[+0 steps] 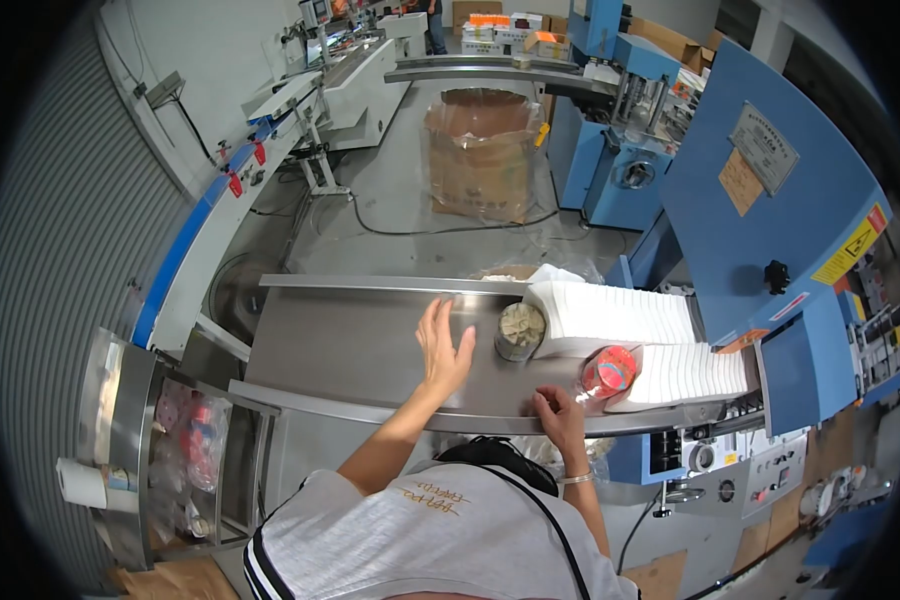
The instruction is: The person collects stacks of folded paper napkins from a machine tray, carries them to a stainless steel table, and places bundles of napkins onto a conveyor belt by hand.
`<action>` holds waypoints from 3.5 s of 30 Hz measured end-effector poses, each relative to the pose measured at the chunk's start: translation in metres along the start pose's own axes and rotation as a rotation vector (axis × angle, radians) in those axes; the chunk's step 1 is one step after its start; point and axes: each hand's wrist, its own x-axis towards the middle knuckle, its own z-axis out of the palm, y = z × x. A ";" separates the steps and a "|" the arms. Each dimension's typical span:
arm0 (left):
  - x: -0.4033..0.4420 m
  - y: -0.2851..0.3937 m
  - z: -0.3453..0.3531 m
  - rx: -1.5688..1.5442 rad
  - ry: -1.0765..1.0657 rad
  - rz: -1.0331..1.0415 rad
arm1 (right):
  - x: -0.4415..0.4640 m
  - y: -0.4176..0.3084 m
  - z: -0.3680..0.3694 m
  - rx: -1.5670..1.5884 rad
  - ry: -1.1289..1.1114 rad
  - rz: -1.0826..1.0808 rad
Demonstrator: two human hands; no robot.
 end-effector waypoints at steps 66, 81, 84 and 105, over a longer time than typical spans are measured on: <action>-0.040 -0.032 0.011 -0.021 -0.112 -0.156 | -0.001 0.006 0.000 -0.071 0.111 -0.048; -0.038 -0.024 0.011 -0.066 -0.102 -0.037 | -0.005 0.003 -0.001 -0.064 0.151 -0.110; -0.036 -0.024 0.012 -0.087 -0.134 -0.081 | -0.005 0.003 -0.002 -0.053 0.136 -0.100; 0.053 0.015 0.069 0.115 -0.796 0.177 | 0.054 -0.015 -0.044 -1.149 0.523 -0.289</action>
